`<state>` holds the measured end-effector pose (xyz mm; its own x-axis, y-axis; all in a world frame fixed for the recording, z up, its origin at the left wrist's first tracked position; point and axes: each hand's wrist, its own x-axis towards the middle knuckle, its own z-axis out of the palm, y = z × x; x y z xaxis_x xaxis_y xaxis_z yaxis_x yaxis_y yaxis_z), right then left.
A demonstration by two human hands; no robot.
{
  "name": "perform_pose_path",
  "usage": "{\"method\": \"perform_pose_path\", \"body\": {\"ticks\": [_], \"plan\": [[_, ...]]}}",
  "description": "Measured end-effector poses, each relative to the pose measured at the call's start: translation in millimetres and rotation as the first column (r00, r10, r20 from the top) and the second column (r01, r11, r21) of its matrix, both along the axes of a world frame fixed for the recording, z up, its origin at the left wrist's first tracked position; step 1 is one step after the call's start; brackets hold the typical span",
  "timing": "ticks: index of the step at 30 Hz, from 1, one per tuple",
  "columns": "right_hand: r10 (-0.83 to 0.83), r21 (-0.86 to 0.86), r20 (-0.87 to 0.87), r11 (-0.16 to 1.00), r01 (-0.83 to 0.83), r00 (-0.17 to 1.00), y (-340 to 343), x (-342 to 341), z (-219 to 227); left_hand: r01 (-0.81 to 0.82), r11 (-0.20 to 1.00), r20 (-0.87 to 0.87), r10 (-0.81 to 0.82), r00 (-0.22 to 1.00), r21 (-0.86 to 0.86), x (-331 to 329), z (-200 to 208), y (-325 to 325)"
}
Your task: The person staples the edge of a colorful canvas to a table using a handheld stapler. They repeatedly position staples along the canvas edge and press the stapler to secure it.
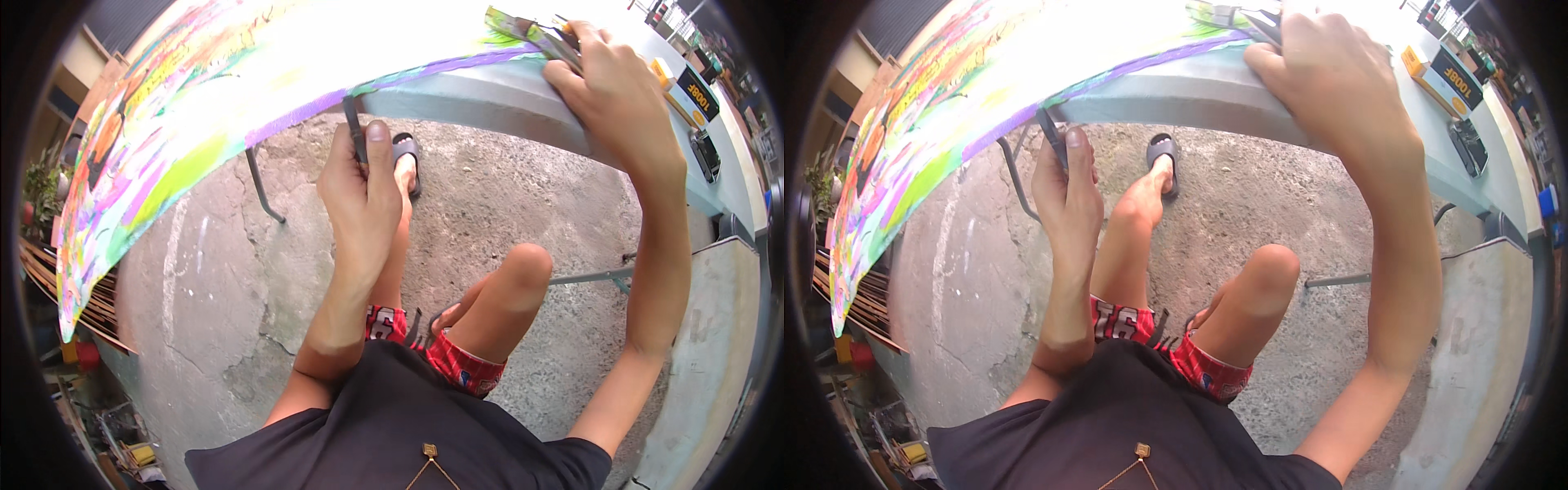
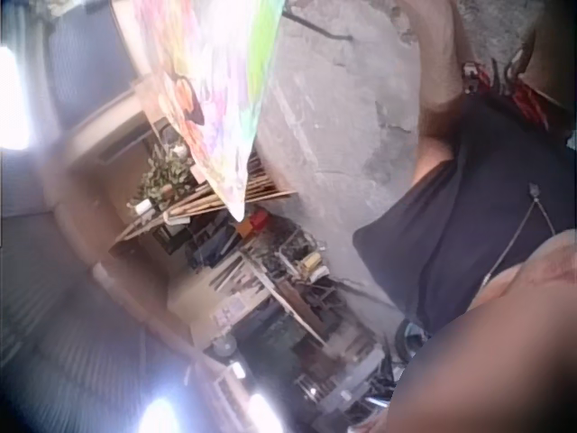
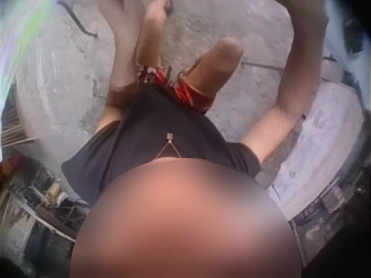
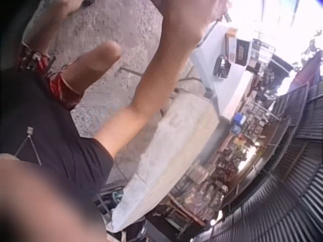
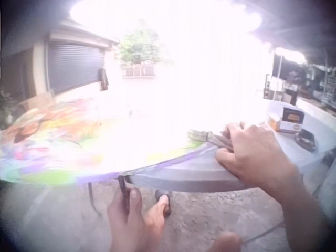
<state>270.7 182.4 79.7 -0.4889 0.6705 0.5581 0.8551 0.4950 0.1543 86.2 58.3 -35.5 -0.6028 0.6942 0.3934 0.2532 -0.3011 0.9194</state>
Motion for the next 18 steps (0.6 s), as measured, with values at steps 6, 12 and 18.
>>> {"method": "perform_pose_path", "body": {"ticks": [6,12,18], "plan": [[0.008,0.184,-0.243,0.982,0.038,0.97,-37,18,7,0.042,0.998,0.063,-0.045,0.997,0.052,-2,-10,6],[0.109,0.21,-0.7,0.976,0.058,0.706,-91,51,-17,0.132,0.987,0.143,-0.144,0.979,0.092,-10,-22,5],[0.27,0.208,-0.893,0.957,-0.202,0.36,-128,91,-92,0.134,0.99,0.066,-0.136,0.989,0.036,-15,-8,-13]]}}
